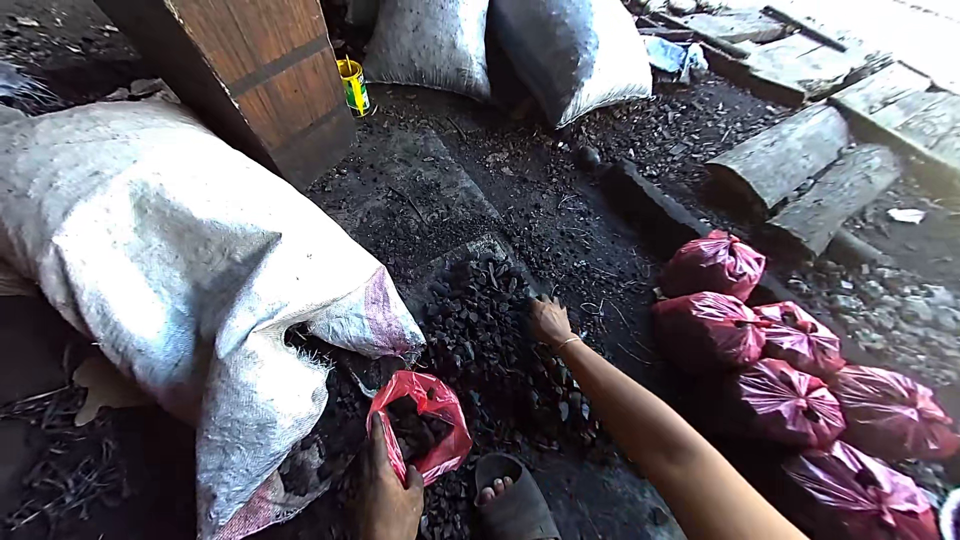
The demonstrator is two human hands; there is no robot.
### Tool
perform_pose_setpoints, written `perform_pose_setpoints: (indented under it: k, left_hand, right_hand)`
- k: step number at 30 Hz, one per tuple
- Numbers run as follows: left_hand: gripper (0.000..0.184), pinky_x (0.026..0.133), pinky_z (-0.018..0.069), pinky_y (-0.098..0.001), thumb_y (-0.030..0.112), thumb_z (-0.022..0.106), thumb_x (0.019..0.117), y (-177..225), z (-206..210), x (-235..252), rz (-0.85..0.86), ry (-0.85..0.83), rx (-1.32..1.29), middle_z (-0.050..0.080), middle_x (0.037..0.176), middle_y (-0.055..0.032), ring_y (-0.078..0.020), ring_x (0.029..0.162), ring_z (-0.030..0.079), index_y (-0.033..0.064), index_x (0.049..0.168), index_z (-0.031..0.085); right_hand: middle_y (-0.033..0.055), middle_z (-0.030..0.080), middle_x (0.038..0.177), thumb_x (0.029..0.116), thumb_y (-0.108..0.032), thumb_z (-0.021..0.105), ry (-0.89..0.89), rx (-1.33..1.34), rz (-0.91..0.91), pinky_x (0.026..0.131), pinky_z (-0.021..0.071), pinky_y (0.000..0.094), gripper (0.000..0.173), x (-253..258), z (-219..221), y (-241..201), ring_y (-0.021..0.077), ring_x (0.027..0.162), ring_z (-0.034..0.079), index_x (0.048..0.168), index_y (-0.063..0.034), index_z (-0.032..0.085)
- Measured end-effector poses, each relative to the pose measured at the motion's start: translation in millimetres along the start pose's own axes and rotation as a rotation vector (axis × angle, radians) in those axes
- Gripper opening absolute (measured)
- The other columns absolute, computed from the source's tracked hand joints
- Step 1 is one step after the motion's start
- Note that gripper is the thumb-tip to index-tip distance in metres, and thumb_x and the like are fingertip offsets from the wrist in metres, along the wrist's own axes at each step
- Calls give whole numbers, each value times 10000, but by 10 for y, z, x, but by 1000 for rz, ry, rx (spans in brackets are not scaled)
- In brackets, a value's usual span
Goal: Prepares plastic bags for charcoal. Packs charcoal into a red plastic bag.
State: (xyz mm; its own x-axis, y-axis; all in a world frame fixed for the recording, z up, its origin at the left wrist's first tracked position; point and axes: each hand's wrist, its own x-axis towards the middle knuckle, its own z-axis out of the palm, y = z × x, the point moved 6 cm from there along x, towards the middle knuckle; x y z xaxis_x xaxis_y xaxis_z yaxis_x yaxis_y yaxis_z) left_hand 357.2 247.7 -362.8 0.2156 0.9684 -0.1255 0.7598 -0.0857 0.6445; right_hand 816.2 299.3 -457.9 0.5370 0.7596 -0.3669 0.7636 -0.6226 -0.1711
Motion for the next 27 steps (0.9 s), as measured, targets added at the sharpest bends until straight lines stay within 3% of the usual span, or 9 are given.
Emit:
perform_pose_setpoints:
  k: [3,6,8,11,13,15,19,21,27]
  left_hand:
    - [1067,1106,454,-515,109,765,715,-1,-15,14,-2,-3,4,424,1567,-205,-350,1391,492,81,1631,219]
    - [1067,1102,456,-524,105,764,716,14,-13,32,-4,-7,10,429,1562,-207,-351,1385,498,88,1633,219]
    - [1072,1082,473,-527,120,767,708,26,6,45,-4,-3,22,440,1552,-202,-351,1362,519,106,1634,226]
    - [1081,1078,473,-528,117,759,695,25,20,29,-5,3,8,441,1550,-201,-352,1366,513,108,1634,224]
    - [1088,1076,477,-527,112,761,697,3,22,12,-12,2,-2,433,1556,-205,-356,1370,510,108,1637,213]
    - [1088,1068,482,-527,105,755,690,-7,11,2,-17,7,-4,441,1548,-206,-358,1362,516,107,1636,217]
    - [1062,1095,464,-519,91,747,709,37,-43,18,-37,2,-12,428,1569,-187,-338,1387,498,108,1634,225]
    - [1038,1121,446,-500,71,748,728,81,-89,3,-57,-7,-23,418,1580,-188,-327,1400,489,79,1627,230]
    - [1029,1140,429,-487,81,751,735,18,-152,-36,-88,-8,-29,414,1583,-188,-310,1418,470,66,1624,232]
  right_hand:
    - [194,564,1452,895,-498,647,21,17,46,1078,368,724,502,26,-65,-84,454,1392,456,1303,-207,678]
    - [177,533,1491,865,-482,686,-6,30,30,1083,358,728,584,51,-6,-79,444,1418,430,1363,-183,629]
    - [131,603,1432,874,-491,672,2,34,-4,1106,344,708,593,66,24,-67,399,1401,469,1361,-156,620]
    - [86,656,1351,844,-515,702,48,82,-42,1090,359,701,552,94,10,-27,356,1343,530,1289,-190,662]
    - [79,662,1348,840,-506,716,54,123,-57,1095,368,691,612,128,30,22,351,1333,542,1373,-224,611]
    - [75,682,1307,843,-497,723,55,172,-59,1092,383,682,596,174,72,76,346,1305,564,1382,-266,614]
    - [83,727,1182,826,-460,779,113,305,-53,1055,469,611,449,119,-32,130,309,1171,646,1193,-203,745]
    - [119,741,1128,836,-394,814,137,405,-59,1005,522,584,447,-12,-131,118,305,1087,689,1196,-139,742]
    - [56,763,1098,837,-407,834,197,554,-8,982,548,528,456,-441,-243,9,222,1043,715,1210,-164,737]
